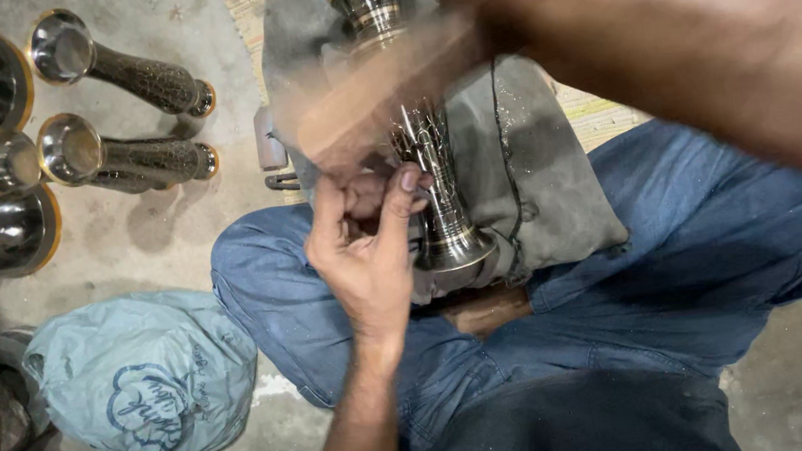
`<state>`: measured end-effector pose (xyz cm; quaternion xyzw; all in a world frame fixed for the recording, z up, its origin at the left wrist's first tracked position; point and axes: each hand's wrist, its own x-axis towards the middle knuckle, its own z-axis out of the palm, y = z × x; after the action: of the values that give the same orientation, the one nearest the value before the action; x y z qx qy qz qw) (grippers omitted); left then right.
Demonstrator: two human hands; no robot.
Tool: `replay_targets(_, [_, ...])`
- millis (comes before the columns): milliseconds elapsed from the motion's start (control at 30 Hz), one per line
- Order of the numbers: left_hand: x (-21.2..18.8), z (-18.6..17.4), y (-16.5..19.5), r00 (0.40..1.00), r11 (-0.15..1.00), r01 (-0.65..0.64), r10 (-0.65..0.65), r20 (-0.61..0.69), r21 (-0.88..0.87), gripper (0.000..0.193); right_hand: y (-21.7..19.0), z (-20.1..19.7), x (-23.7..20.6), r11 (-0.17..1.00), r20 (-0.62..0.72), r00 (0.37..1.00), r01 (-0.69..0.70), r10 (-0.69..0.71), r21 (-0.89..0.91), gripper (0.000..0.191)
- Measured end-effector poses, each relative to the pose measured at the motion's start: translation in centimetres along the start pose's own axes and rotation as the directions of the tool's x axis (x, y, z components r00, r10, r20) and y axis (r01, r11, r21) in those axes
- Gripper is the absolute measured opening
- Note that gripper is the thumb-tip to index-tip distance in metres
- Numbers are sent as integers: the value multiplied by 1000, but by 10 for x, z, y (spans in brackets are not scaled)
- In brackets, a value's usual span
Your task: The person sits cross-legged on the floor and uses a small metal chisel and a wooden mallet to engrave a decorative pattern into a metal vase. The person repeatedly taps the chisel against the vase surface to create the design.
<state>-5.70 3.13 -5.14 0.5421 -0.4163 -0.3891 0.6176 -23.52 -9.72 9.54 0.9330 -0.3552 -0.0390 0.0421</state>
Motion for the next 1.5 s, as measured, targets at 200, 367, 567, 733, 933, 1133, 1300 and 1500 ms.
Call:
replay_targets(200, [-13,10,-9,992,991,-31,15,-123,-129,22,-17,-13,5,973,-5,992,122,-126,-197,23])
replay_targets(367, [-20,12,-12,980,996,-57,42,-197,-69,23,-26,-32,5,962,-207,942,241,-263,-126,36])
replay_targets(567, [-38,14,-33,961,986,-143,158,-228,81,24,-33,-37,3,959,-103,970,198,-221,-201,26])
replay_targets(733, [-56,1,-64,906,771,-320,419,-59,551,28,-30,-32,-15,897,-199,930,215,-309,-386,24])
replay_targets(933, [-53,-6,-70,930,887,-337,366,-34,316,27,-23,-19,-39,755,-193,922,142,-336,-641,20])
replay_targets(1133, [-20,-17,-29,975,973,-219,220,-9,78,28,-12,-1,-61,924,-207,973,14,-100,-381,30])
replay_targets(1300, [37,-30,3,834,867,-420,252,491,268,29,-8,45,-66,988,-390,908,-142,154,61,19])
replay_targets(1500, [70,-24,27,665,879,-439,181,724,184,34,-19,113,-94,882,-462,780,-234,422,409,19])
